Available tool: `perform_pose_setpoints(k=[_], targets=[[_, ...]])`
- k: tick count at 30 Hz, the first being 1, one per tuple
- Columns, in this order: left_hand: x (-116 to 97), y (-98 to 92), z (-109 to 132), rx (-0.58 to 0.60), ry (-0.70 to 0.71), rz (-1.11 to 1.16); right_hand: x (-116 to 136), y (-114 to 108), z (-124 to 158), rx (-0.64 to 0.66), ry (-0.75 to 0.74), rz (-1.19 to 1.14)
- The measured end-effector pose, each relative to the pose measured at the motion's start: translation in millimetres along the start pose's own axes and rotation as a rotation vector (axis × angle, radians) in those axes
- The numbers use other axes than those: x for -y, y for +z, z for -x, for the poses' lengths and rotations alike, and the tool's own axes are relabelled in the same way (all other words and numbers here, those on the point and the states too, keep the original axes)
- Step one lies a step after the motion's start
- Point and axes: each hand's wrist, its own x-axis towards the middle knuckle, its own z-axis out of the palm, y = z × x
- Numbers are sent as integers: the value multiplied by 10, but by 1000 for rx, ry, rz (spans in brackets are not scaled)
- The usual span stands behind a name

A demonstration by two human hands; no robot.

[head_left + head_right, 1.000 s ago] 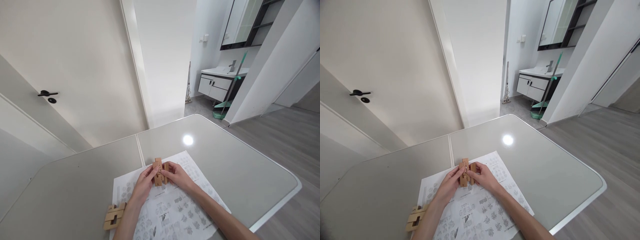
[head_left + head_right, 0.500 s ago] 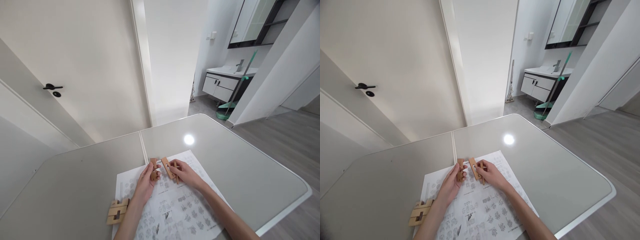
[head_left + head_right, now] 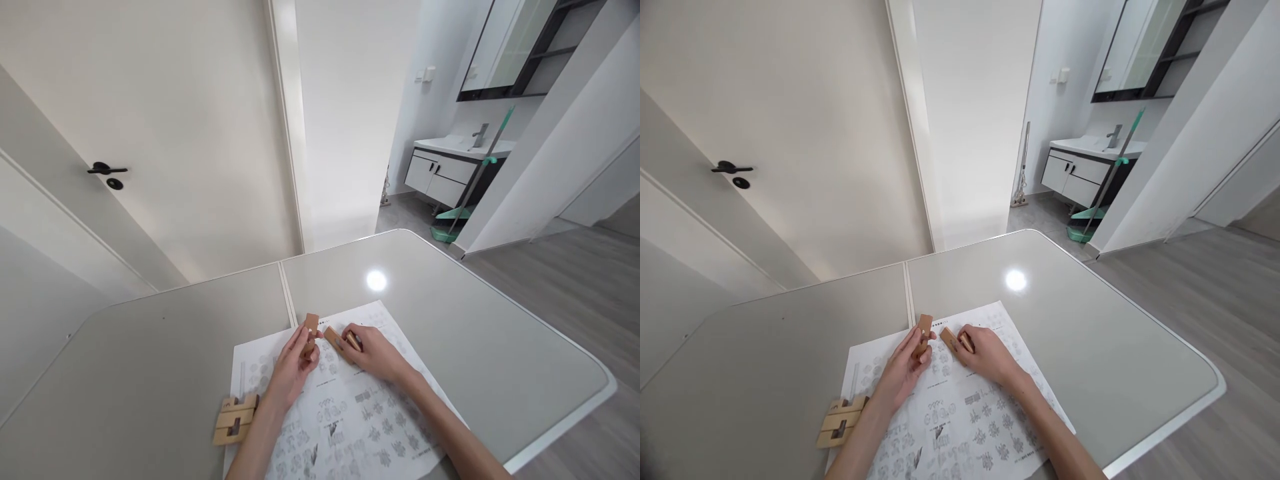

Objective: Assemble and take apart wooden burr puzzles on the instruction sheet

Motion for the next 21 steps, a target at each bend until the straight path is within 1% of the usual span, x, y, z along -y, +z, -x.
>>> perform_pose_setpoints(k=[3, 5, 9, 11, 12, 15, 17, 19, 21], targets=[[-13, 38, 26, 7, 3, -64, -26, 5, 1, -6, -23, 61], [-27, 65, 43, 24, 12, -117, -48, 1, 4, -34, -27, 71], [-46, 92, 59, 58, 23, -195, -69, -23, -2, -163, 52, 6], [-34, 92, 58, 56, 21, -226, -55, -43, -11, -204, 121, -134], [-22, 91, 57, 53, 23, -246, -42, -53, -16, -199, 154, -243], [27, 101, 63, 66, 43, -347, 7, -71, -28, -110, 201, -619], [58, 121, 75, 88, 65, -434, 40, -66, -32, -39, 202, -810], [79, 146, 92, 105, 95, -515, 68, -49, -32, 6, 217, -933], [92, 168, 109, 115, 128, -575, 92, -26, -31, 28, 255, -993]])
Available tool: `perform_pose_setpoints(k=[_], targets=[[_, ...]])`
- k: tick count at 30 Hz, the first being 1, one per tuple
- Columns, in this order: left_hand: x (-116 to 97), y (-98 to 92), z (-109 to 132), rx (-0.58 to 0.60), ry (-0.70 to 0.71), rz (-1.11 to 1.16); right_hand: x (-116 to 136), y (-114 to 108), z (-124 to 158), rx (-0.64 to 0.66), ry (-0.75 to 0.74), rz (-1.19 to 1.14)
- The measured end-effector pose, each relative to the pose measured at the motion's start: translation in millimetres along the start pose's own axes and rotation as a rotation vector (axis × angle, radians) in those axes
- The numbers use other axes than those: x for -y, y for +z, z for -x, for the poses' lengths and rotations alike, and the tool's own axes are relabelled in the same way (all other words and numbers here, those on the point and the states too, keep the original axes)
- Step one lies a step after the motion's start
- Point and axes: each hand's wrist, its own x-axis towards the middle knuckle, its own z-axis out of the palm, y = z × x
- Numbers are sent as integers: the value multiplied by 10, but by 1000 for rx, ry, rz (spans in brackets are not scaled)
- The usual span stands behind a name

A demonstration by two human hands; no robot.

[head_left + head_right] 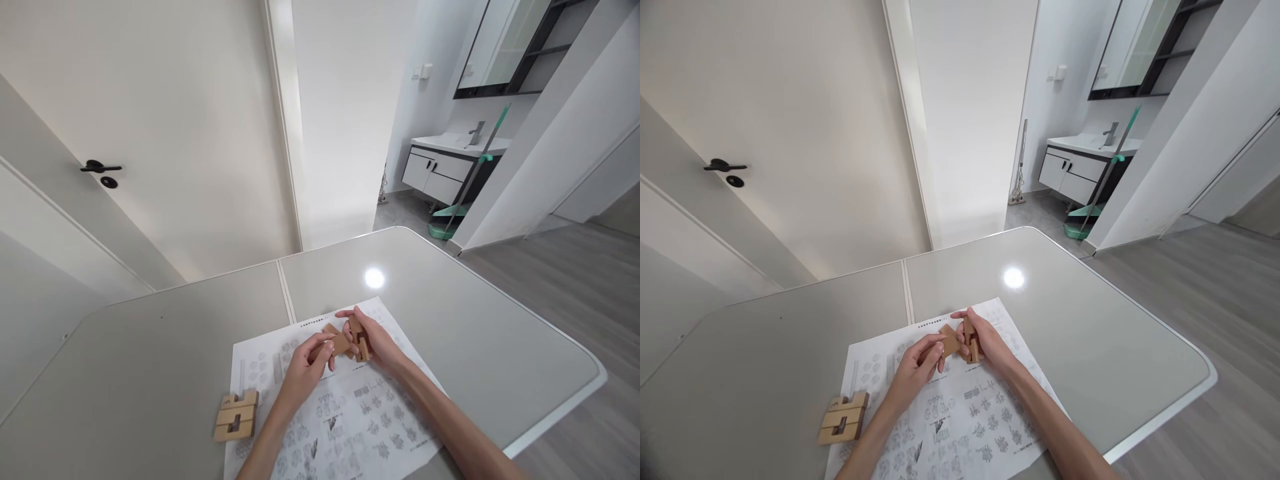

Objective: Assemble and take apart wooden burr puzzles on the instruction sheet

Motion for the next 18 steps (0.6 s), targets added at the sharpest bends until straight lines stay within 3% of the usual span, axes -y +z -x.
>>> perform_pose_setpoints(k=[4, 10, 18], targets=[[17, 18, 16, 5, 37, -44, -27, 45, 1, 7, 58, -39], [74, 17, 9, -43, 34, -30, -77, 71, 5, 118, 14, -83], [115, 24, -14, -61, 42, 1, -135, 37, -14, 170, -41, -67]])
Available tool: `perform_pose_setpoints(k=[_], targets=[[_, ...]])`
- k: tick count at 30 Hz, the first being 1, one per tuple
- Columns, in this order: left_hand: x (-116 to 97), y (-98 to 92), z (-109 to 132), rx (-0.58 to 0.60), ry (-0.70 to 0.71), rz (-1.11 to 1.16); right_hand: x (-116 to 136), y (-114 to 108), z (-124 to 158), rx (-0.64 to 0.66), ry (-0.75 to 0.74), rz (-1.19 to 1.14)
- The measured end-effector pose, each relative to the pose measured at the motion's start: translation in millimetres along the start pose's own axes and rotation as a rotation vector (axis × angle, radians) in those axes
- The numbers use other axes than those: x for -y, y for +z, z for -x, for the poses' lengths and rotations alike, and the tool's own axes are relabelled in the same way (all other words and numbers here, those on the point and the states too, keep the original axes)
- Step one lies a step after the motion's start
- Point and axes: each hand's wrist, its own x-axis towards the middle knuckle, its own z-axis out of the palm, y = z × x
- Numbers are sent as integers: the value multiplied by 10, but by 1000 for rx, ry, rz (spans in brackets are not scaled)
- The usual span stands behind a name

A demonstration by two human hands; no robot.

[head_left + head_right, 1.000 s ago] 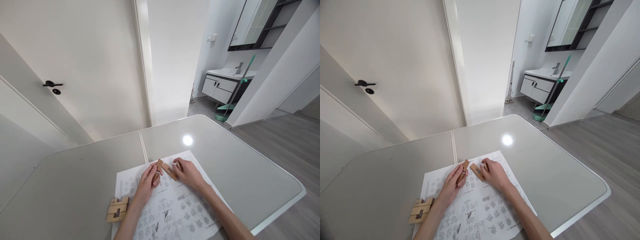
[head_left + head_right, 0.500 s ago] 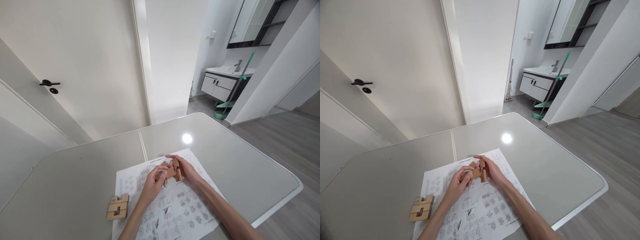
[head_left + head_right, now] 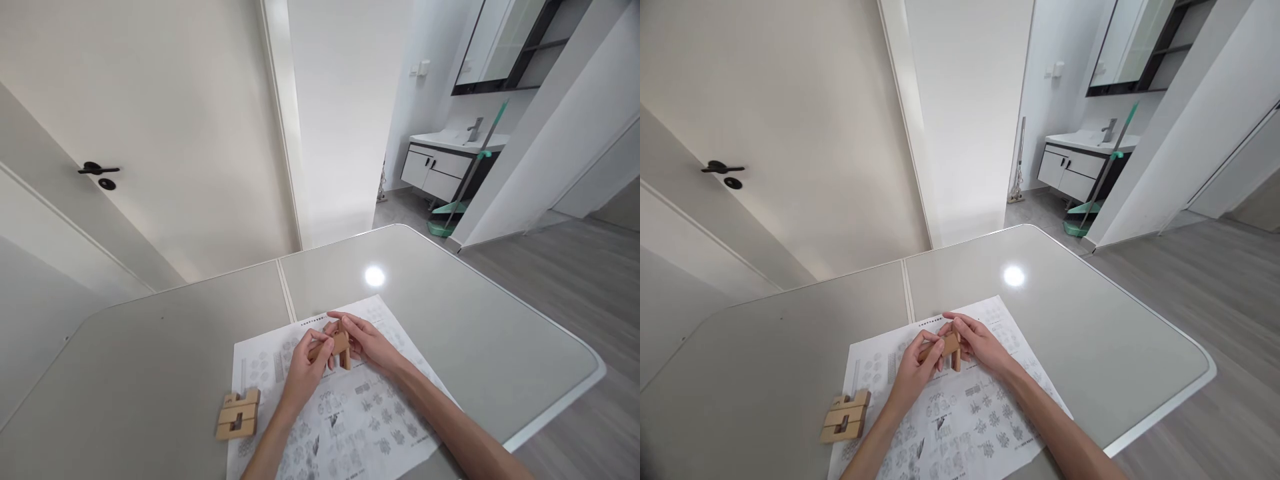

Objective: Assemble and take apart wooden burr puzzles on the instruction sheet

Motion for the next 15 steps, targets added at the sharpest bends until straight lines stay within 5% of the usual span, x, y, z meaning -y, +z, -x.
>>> perform_pose_setpoints(k=[15], targets=[[-11, 13, -1, -15, 22, -19, 35, -22, -7, -87, -7, -91]])
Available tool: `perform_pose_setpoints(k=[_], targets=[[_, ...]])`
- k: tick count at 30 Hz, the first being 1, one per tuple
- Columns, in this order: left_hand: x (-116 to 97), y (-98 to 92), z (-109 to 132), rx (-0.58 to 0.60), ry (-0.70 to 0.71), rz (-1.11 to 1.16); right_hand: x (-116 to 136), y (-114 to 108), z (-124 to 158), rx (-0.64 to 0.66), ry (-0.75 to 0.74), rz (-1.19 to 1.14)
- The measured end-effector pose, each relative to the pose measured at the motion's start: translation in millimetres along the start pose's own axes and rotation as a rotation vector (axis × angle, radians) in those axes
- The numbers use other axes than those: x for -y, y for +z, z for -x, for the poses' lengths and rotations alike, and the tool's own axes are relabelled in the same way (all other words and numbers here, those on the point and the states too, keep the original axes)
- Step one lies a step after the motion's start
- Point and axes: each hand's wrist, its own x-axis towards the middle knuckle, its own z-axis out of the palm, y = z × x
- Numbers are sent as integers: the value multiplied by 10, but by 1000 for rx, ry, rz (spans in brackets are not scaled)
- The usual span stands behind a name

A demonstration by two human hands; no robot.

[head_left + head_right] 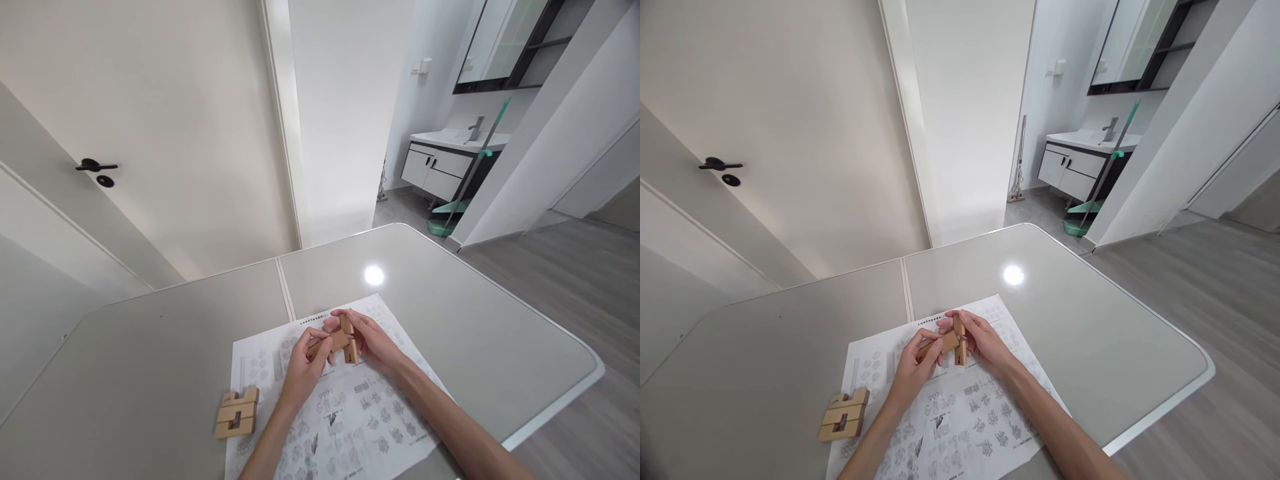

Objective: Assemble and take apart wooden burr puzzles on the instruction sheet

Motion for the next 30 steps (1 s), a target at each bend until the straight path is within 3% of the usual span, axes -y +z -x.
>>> perform_pose_setpoints(k=[9, 20, 30], targets=[[26, 8, -23, -31, -6, 44, 13, 6, 2, -11, 17, -26], [46, -78, -87, -112, -7, 446, -20, -23, -42, -129, -36, -182], [45, -60, -91, -131, 8, 362, -68, -98, -82, -199, -69, -174]])
